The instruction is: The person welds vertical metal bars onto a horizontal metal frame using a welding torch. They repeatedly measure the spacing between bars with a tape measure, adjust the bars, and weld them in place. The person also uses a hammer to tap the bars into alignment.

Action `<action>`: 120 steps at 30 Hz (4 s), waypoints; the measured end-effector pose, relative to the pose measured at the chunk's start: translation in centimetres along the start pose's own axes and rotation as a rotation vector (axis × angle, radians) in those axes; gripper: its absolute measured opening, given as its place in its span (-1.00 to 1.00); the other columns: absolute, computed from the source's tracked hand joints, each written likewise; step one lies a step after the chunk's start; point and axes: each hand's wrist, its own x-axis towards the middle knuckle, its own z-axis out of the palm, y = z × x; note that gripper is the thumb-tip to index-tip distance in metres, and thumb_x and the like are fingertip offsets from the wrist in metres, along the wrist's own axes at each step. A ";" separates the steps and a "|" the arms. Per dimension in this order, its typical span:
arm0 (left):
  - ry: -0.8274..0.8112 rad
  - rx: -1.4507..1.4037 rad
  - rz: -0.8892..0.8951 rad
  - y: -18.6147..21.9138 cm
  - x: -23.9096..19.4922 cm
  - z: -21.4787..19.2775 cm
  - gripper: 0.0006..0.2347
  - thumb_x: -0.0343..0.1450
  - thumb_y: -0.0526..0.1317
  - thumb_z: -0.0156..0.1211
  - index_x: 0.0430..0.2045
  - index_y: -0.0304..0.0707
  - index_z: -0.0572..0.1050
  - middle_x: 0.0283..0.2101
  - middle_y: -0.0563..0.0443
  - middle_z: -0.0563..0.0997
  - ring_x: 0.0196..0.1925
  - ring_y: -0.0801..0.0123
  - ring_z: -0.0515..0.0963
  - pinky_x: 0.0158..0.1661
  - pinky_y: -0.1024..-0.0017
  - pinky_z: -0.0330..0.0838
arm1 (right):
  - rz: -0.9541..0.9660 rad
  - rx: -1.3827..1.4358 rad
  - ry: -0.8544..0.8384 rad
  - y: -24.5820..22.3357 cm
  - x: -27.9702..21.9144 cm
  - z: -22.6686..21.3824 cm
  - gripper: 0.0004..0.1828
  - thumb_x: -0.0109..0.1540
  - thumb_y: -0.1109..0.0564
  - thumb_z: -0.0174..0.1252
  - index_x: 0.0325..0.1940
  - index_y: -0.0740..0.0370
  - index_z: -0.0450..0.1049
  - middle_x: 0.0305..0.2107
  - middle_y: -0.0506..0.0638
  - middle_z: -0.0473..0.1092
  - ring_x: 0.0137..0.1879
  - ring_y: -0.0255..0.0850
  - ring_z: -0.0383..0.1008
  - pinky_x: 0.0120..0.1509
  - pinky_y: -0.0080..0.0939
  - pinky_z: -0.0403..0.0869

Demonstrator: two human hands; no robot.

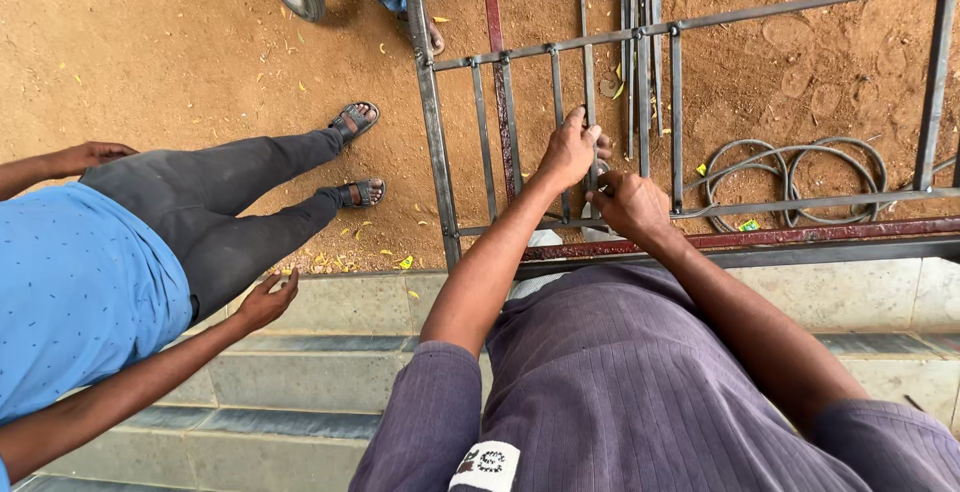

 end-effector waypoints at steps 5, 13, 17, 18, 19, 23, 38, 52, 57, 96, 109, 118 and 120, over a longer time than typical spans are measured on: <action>0.053 0.017 0.036 -0.8 0.7 0.6 -0.65 0.53 -0.35 -0.13 0.25 -0.45 0.23 -0.17 -0.18 0.64 -0.28 0.31 0.73 -0.31 0.41 0.67 | -0.068 0.044 0.102 0.4 -0.1 0.2 -0.59 0.21 -0.23 0.31 -0.07 0.09 0.64 -0.41 0.08 0.59 -0.26 -0.04 0.61 -0.16 0.03 0.53; 0.106 0.042 0.049 0.3 -0.1 0.6 -0.84 0.56 -0.30 -0.07 -0.09 -0.44 0.39 -0.28 -0.13 0.66 -0.37 0.34 0.72 -0.43 0.39 0.62 | -0.033 0.062 0.062 0.3 0.0 0.0 -0.54 0.19 -0.25 0.31 -0.04 0.11 0.62 -0.43 0.08 0.59 -0.28 -0.05 0.63 -0.16 0.04 0.55; 0.103 -0.019 0.037 0.6 -0.2 0.7 -0.86 0.54 -0.31 -0.08 -0.14 -0.40 0.41 -0.32 -0.14 0.65 -0.41 0.32 0.70 -0.45 0.38 0.60 | -0.051 0.070 0.071 0.5 0.2 0.1 -0.54 0.18 -0.23 0.32 -0.06 0.14 0.62 -0.44 0.09 0.60 -0.27 -0.05 0.63 -0.16 0.05 0.54; 0.100 -0.016 0.039 0.5 -0.3 0.7 -0.86 0.55 -0.32 -0.08 -0.14 -0.41 0.41 -0.32 -0.13 0.65 -0.41 0.33 0.70 -0.46 0.39 0.61 | -0.057 0.073 0.072 0.6 0.2 0.1 -0.55 0.18 -0.23 0.32 -0.07 0.14 0.62 -0.44 0.09 0.60 -0.27 -0.04 0.63 -0.16 0.05 0.54; 0.098 -0.012 0.041 0.3 -0.4 0.8 -0.87 0.55 -0.33 -0.09 -0.13 -0.42 0.40 -0.32 -0.13 0.64 -0.40 0.33 0.70 -0.46 0.39 0.62 | -0.052 0.068 0.068 0.6 0.2 0.2 -0.55 0.18 -0.23 0.32 -0.07 0.14 0.62 -0.43 0.09 0.59 -0.27 -0.04 0.63 -0.17 0.05 0.55; 0.093 0.001 0.051 -0.2 0.0 0.9 -0.83 0.48 -0.45 -0.10 -0.08 -0.45 0.36 -0.30 -0.14 0.63 -0.40 0.34 0.70 -0.47 0.42 0.65 | -0.047 0.059 0.067 0.5 0.2 0.1 -0.55 0.18 -0.23 0.33 -0.08 0.15 0.63 -0.42 0.09 0.59 -0.27 -0.03 0.63 -0.17 0.05 0.55; 0.087 -0.033 0.037 0.3 -0.3 0.9 -0.82 0.49 -0.47 -0.07 -0.06 -0.44 0.38 -0.30 -0.16 0.62 -0.43 0.32 0.69 -0.49 0.42 0.59 | -0.054 0.058 0.052 0.4 0.1 -0.3 -0.58 0.19 -0.19 0.31 -0.08 0.14 0.62 -0.42 0.09 0.60 -0.28 -0.03 0.63 -0.15 0.04 0.54; 0.094 -0.010 0.051 -0.4 0.2 1.3 -0.73 0.41 -0.55 -0.04 -0.02 -0.44 0.36 -0.30 -0.17 0.62 -0.47 0.34 0.69 -0.53 0.44 0.62 | -0.045 0.043 0.043 0.9 0.5 0.2 -0.57 0.18 -0.23 0.32 -0.11 0.13 0.64 -0.48 0.08 0.59 -0.36 -0.10 0.62 -0.22 -0.02 0.54; 0.109 -0.020 0.047 -1.1 0.8 1.4 -0.76 0.42 -0.55 -0.04 -0.04 -0.45 0.37 -0.29 -0.19 0.61 -0.45 0.33 0.68 -0.53 0.43 0.61 | -0.060 -0.145 -0.017 1.3 1.6 -0.5 -0.65 0.31 -0.19 0.18 0.09 -0.06 0.60 -0.54 0.01 0.58 -0.59 -0.20 0.50 -0.59 -0.18 0.36; 0.150 0.016 -0.016 -0.3 0.1 2.0 -0.54 0.42 -0.44 0.08 0.24 -0.65 0.19 -0.22 -0.29 0.60 -0.40 0.26 0.68 -0.50 0.47 0.62 | -0.437 -0.131 0.009 -6.3 18.9 -16.7 -0.58 0.28 -0.02 0.23 0.22 0.04 0.51 -0.14 0.00 0.58 -0.22 -0.29 0.57 -0.23 -0.16 0.56; 0.122 -0.069 -0.075 1.5 -0.8 1.3 -0.75 0.42 -0.44 0.05 -0.01 -0.48 0.38 -0.25 -0.20 0.59 -0.40 0.26 0.68 -0.49 0.42 0.62 | -0.192 0.189 0.087 -2.9 15.0 -16.3 -0.67 0.28 0.01 0.25 0.12 0.08 0.57 -0.02 0.04 0.54 -0.28 -0.14 0.60 -0.18 -0.08 0.63; 0.138 -0.064 -0.008 1.2 -0.8 1.2 -0.70 0.43 -0.43 0.02 0.03 -0.69 0.28 -0.24 -0.29 0.55 -0.45 0.23 0.68 -0.52 0.41 0.62 | -0.049 0.717 0.071 -2.9 12.1 -15.2 -0.60 0.45 -0.09 0.07 -0.06 0.34 0.56 -0.37 0.11 0.47 -0.38 -0.19 0.40 -0.34 -0.13 0.47; 0.137 -0.082 -0.008 0.7 -0.8 1.4 -0.69 0.43 -0.45 -0.02 0.05 -0.69 0.27 -0.25 -0.30 0.56 -0.46 0.23 0.66 -0.53 0.42 0.62 | 0.060 1.282 -0.042 -2.6 9.3 -16.0 -0.54 0.50 -0.14 0.01 -0.06 0.35 0.51 -0.40 -0.02 0.38 -0.39 -0.31 0.38 -0.37 -0.25 0.46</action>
